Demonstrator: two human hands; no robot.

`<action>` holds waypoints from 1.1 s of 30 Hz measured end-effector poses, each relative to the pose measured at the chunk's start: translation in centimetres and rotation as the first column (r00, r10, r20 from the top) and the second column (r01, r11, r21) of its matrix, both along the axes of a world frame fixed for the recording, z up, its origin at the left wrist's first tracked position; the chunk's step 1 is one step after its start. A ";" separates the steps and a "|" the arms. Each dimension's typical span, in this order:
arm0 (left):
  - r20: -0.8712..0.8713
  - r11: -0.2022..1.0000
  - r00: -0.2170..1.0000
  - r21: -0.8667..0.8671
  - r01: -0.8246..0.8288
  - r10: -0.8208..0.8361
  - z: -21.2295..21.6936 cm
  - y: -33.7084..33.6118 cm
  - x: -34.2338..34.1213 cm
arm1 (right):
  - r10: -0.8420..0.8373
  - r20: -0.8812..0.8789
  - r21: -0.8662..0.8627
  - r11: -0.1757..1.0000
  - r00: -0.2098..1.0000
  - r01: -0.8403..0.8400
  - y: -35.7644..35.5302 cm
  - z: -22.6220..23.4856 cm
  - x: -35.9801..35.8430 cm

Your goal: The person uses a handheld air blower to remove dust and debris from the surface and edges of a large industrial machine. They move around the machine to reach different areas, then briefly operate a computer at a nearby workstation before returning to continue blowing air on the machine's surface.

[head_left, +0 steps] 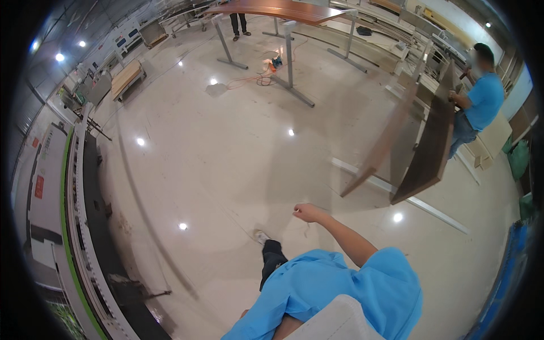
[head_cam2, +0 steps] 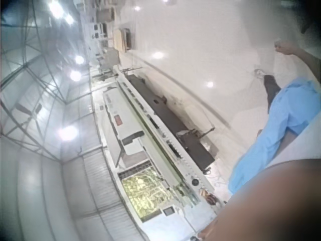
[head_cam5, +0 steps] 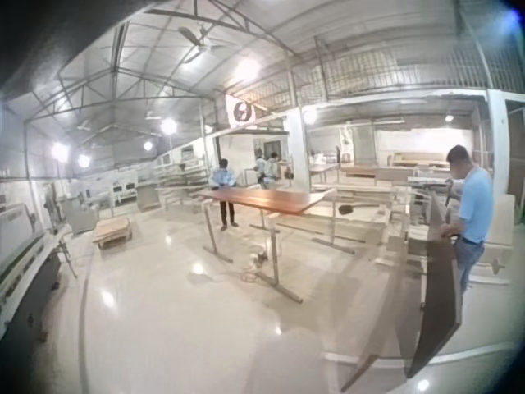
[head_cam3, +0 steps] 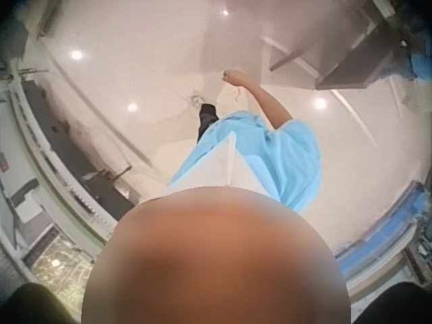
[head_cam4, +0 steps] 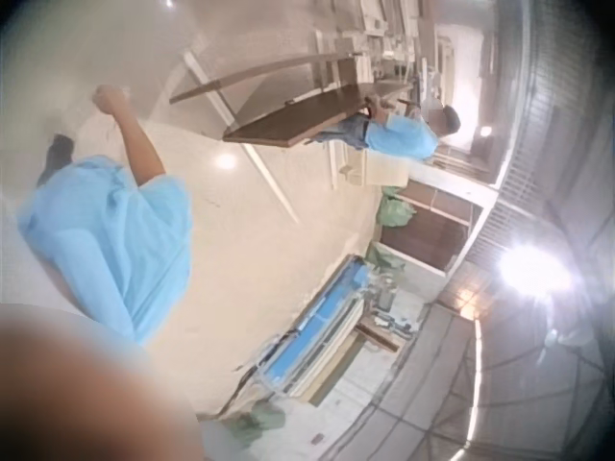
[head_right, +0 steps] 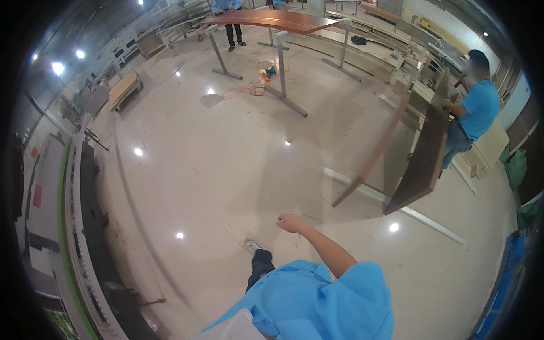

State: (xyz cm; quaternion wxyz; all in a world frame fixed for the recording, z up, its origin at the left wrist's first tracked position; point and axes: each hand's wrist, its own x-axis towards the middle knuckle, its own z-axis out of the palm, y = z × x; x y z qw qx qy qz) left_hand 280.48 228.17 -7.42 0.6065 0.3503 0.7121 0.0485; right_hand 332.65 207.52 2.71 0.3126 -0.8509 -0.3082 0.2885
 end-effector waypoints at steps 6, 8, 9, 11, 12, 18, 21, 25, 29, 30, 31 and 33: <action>0.073 0.944 0.948 -0.096 0.315 -0.309 -1.1 20.6 17.6 | -0.442 -0.264 -0.126 0.897 0.857 0.424 7.5 -5.6 3.6; 0.150 0.894 0.881 0.051 0.446 -0.448 0.9 27.4 27.0 | -0.358 -0.216 -0.291 0.912 0.908 0.290 7.8 -8.5 2.9; 0.261 0.904 0.866 0.079 0.420 -0.426 2.5 30.6 31.8 | -0.282 -0.141 -0.444 0.875 0.949 0.194 7.9 -9.8 2.4; 0.344 0.834 0.760 0.242 0.496 -0.552 6.0 36.0 41.3 | -0.527 -0.308 -0.491 0.801 0.792 0.343 8.2 -11.9 1.2; 0.420 0.819 0.703 0.272 0.505 -0.574 7.9 38.4 45.2 | -0.599 -0.343 -0.550 0.752 0.723 0.363 8.6 -12.6 0.8; 0.340 0.727 0.643 0.348 0.592 -0.686 11.6 49.9 58.2 | -0.797 -0.374 -0.658 0.588 0.473 0.470 18.2 -15.6 3.2; 0.248 0.696 0.652 0.194 0.691 -0.716 8.8 55.3 56.8 | -0.745 -0.449 -0.504 0.667 0.493 0.549 26.9 -15.9 9.5; 0.040 0.797 0.796 -0.008 0.605 -0.604 4.4 62.6 51.6 | -0.552 -0.371 -0.367 0.826 0.747 0.428 40.2 -13.7 24.3; 0.105 0.948 0.949 -0.085 0.308 -0.299 2.1 66.7 46.0 | -0.499 -0.287 -0.244 0.863 0.818 0.441 53.5 -9.0 40.0; 0.036 0.965 0.971 -0.112 0.237 -0.234 1.6 67.4 45.4 | -0.511 -0.302 -0.203 0.859 0.805 0.469 56.6 -7.9 43.2; -0.006 0.973 0.984 -0.145 0.178 -0.181 1.4 68.0 45.2 | -0.544 -0.317 -0.147 0.837 0.777 0.527 59.1 -7.0 46.1; -0.012 0.974 0.993 -0.199 0.110 -0.114 0.7 69.7 46.5 | -0.594 -0.395 -0.046 0.774 0.701 0.631 64.4 -5.9 50.7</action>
